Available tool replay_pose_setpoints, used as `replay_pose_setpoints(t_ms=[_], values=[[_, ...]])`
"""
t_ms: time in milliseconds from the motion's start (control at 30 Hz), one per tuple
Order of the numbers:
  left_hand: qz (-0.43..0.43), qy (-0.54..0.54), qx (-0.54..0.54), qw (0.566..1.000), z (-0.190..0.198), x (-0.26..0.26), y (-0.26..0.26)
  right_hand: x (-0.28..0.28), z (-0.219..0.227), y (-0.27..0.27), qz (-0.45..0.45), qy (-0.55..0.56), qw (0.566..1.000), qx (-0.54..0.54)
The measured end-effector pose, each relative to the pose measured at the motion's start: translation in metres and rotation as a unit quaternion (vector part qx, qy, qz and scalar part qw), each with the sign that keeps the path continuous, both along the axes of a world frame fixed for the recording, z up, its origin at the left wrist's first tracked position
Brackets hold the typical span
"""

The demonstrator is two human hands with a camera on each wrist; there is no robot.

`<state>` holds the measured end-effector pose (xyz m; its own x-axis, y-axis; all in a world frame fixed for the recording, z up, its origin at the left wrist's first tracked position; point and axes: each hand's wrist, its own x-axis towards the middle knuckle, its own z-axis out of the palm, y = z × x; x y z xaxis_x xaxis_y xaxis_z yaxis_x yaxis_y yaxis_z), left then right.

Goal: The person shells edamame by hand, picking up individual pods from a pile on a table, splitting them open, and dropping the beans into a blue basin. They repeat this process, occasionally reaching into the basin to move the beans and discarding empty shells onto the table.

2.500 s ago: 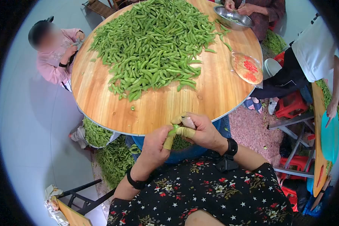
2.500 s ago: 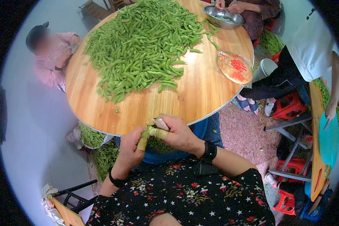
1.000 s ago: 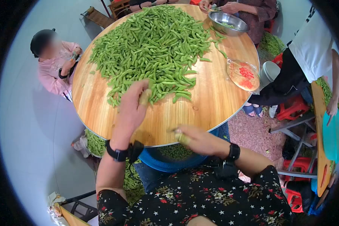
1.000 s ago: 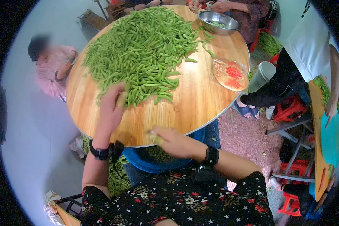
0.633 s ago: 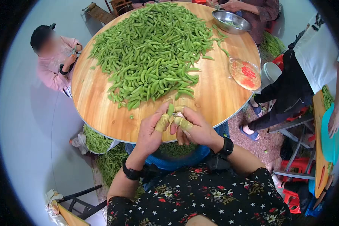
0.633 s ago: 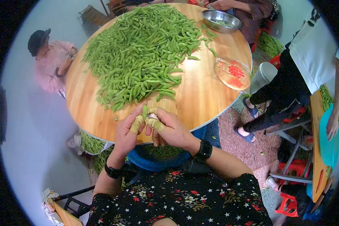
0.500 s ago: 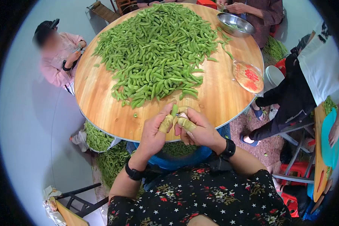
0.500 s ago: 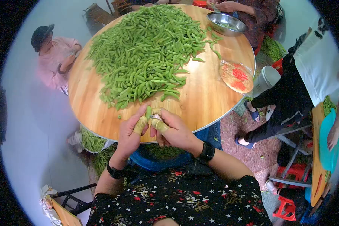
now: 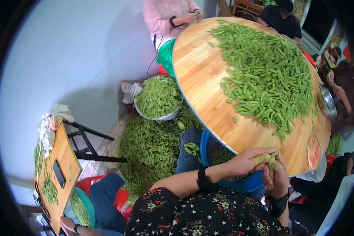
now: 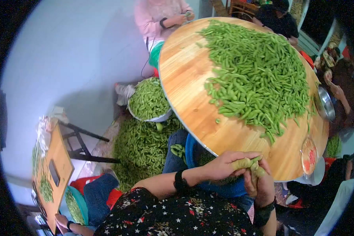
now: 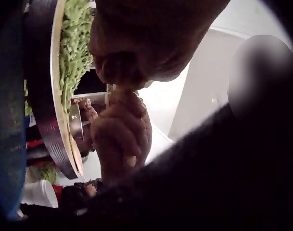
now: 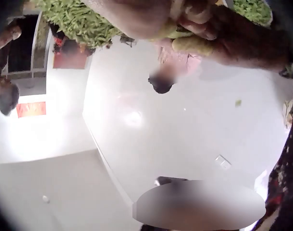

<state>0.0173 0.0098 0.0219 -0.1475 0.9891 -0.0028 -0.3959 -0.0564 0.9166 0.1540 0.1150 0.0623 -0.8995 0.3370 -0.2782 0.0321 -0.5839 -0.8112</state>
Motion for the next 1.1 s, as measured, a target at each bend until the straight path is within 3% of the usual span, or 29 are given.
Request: replay_pose_setpoints(t_ms=[33, 100, 133, 200, 233, 267, 333, 400, 467, 500, 567, 600, 667, 733, 800, 833, 933, 1000, 1100], values=[[0.006, -0.009, 0.001, 1.0, -0.003, 0.001, -0.002, -0.002, -0.001, -0.001, 0.006, -0.009, 1.0, 0.001], [0.11, 0.144, 0.076, 0.981, -0.005, 0.0, -0.002, -0.006, -0.003, 0.0, -0.036, -0.062, 0.997, 0.03], [0.11, 0.14, 0.075, 0.981, -0.007, -0.003, -0.003, -0.008, -0.001, -0.002, -0.037, -0.066, 0.997, 0.029], [0.219, 0.42, 0.141, 0.869, -0.005, -0.01, -0.007, -0.011, 0.004, -0.005, -0.05, -0.096, 0.99, 0.093], [0.218, 0.486, 0.142, 0.834, 0.0, -0.011, -0.01, -0.01, -0.002, -0.003, -0.032, -0.094, 0.985, 0.143], [0.207, 0.483, 0.147, 0.838, 0.0, -0.014, -0.011, -0.01, -0.004, -0.004, -0.044, -0.098, 0.984, 0.14], [0.205, 0.576, 0.197, 0.767, -0.003, -0.013, -0.005, -0.01, -0.002, -0.014, -0.049, -0.114, 0.972, 0.2], [0.191, 0.586, 0.181, 0.766, 0.003, -0.01, -0.004, -0.008, 0.007, -0.013, -0.027, -0.123, 0.97, 0.21], [0.242, 0.536, 0.183, 0.788, -0.001, -0.002, 0.005, -0.007, 0.0, -0.012, -0.043, -0.111, 0.969, 0.218], [0.221, 0.53, 0.198, 0.794, -0.003, 0.0, 0.008, -0.005, -0.006, -0.01, -0.07, -0.117, 0.967, 0.216], [0.211, 0.368, 0.064, 0.903, -0.006, 0.002, 0.008, -0.004, -0.016, -0.006, -0.059, -0.062, 0.964, 0.253], [0.197, 0.37, 0.067, 0.905, -0.007, 0.001, 0.009, -0.002, -0.017, -0.005, -0.072, -0.063, 0.964, 0.25], [0.133, 0.161, -0.01, 0.978, -0.008, -0.001, 0.011, 0.003, -0.018, -0.001, -0.047, -0.068, 0.96, 0.267], [0.13, 0.204, -0.007, 0.97, -0.008, -0.001, 0.014, 0.006, -0.022, 0.007, -0.047, -0.07, 0.962, 0.258], [0.143, 0.345, 0.017, 0.928, -0.007, -0.002, 0.017, 0.008, -0.034, 0.014, -0.083, -0.037, 0.911, 0.402], [0.137, 0.347, 0.018, 0.928, -0.005, -0.002, 0.018, 0.007, -0.036, 0.015, -0.089, -0.038, 0.911, 0.4], [0.126, 0.421, -0.018, 0.898, 0.004, 0.005, 0.019, 0.003, -0.031, 0.016, -0.174, -0.034, 0.928, 0.326], [0.182, 0.537, 0.133, 0.813, 0.007, 0.012, 0.02, 0.005, -0.015, 0.015, -0.126, -0.116, 0.961, 0.219], [0.161, 0.542, 0.119, 0.816, 0.01, 0.013, 0.016, 0.005, -0.028, 0.018, -0.118, -0.054, 0.981, 0.145]])
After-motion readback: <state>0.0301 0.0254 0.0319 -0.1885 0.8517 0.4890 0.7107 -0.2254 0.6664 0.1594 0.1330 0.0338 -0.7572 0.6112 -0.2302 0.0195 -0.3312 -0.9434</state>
